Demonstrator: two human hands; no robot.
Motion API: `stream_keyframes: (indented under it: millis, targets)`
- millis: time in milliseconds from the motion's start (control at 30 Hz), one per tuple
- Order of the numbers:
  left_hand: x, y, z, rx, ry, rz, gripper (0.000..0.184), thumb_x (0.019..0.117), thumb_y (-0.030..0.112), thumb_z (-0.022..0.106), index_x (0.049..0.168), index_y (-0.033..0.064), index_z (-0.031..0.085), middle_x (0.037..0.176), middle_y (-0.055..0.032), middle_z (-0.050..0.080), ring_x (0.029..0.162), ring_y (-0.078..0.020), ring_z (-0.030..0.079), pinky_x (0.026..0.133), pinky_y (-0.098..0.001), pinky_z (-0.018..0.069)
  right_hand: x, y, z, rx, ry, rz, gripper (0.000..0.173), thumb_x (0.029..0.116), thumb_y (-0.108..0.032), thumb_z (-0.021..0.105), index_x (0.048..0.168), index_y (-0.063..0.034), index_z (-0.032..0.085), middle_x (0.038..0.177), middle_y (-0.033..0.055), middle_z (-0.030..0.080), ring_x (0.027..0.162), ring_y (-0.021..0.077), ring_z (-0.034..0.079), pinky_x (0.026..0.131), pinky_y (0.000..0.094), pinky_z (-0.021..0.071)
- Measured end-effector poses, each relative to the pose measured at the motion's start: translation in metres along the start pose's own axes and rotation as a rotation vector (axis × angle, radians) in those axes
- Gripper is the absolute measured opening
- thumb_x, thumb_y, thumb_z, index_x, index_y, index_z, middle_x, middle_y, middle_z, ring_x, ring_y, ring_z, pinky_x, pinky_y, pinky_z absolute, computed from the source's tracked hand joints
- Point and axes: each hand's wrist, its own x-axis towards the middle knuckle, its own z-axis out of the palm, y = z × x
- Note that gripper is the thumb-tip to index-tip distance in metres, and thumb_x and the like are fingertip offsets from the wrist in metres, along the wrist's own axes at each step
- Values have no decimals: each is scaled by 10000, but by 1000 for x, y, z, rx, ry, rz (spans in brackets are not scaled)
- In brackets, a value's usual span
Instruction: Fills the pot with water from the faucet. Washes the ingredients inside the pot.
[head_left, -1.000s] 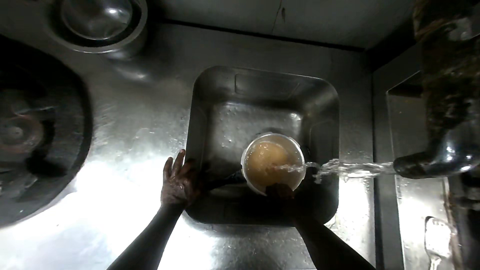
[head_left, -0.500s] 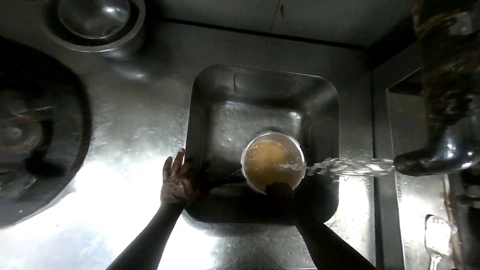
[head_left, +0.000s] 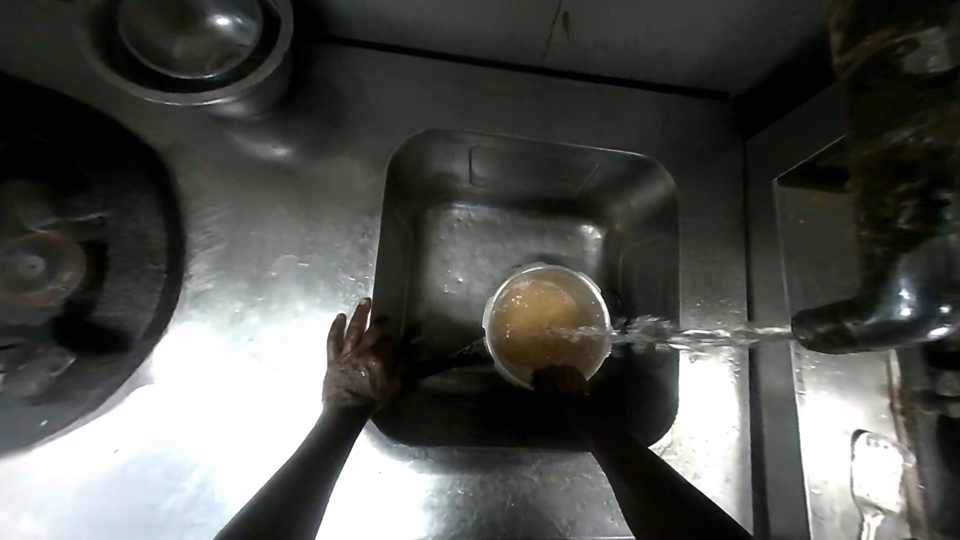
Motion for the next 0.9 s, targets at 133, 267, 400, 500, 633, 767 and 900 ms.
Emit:
stream_keyframes:
  millis: [133, 267, 400, 500, 633, 767, 900]
  targets:
    - [0, 0, 0, 0, 7, -1, 349, 891, 384, 580, 959, 116, 794, 1406, -86, 638, 1520, -366, 325, 1254, -593, 157, 0, -2, -11, 38, -80, 23, 388, 1038, -411, 522, 1267, -149, 693, 1257, 155, 694, 1189, 375, 643, 1001, 587, 496]
    - [0, 0, 0, 6, 24, 3, 339, 882, 378, 589, 970, 124, 796, 1391, -81, 649, 1517, -366, 331, 1251, -594, 164, 0, 1, -6, 52, -41, 8, 387, 1034, -403, 541, 1292, -156, 686, 1282, 157, 684, 1214, 373, 630, 1032, 580, 483]
    - [0, 0, 0, 10, 10, 1, 323, 877, 382, 617, 976, 132, 796, 1402, -74, 641, 1521, -361, 324, 1254, -591, 161, -1, 0, -4, 49, -13, 30, 382, 1019, -422, 545, 1227, -149, 713, 1220, 148, 708, 1164, 364, 657, 982, 576, 511]
    - [0, 0, 0, 6, 11, 3, 343, 887, 400, 592, 970, 139, 799, 1400, -69, 644, 1521, -364, 321, 1253, -599, 156, -4, 0, -5, 23, -6, 6, 379, 1023, -411, 549, 1240, -143, 707, 1217, 155, 706, 1158, 370, 658, 976, 577, 513]
    - [-1, 0, -1, -24, 12, 4, 367, 899, 402, 570, 974, 127, 801, 1395, -85, 648, 1520, -380, 320, 1254, -606, 142, -4, 0, -2, -28, 3, -28, 408, 982, -442, 614, 1245, -141, 697, 1218, 171, 700, 1141, 399, 657, 960, 607, 516]
    - [-1, -3, 2, -13, -5, 16, 379, 900, 422, 567, 987, 139, 804, 1405, -81, 641, 1526, -384, 305, 1254, -609, 144, -2, 1, -1, -42, -6, -30, 406, 975, -452, 618, 1226, -143, 698, 1191, 171, 703, 1117, 397, 664, 930, 608, 526]
    - [-1, -4, 3, -11, 4, 14, 393, 912, 434, 554, 1003, 146, 806, 1403, -86, 642, 1523, -384, 311, 1252, -610, 147, -1, -1, -6, -24, -44, -17, 401, 990, -460, 588, 1228, -159, 704, 1208, 150, 707, 1145, 375, 659, 954, 598, 517]
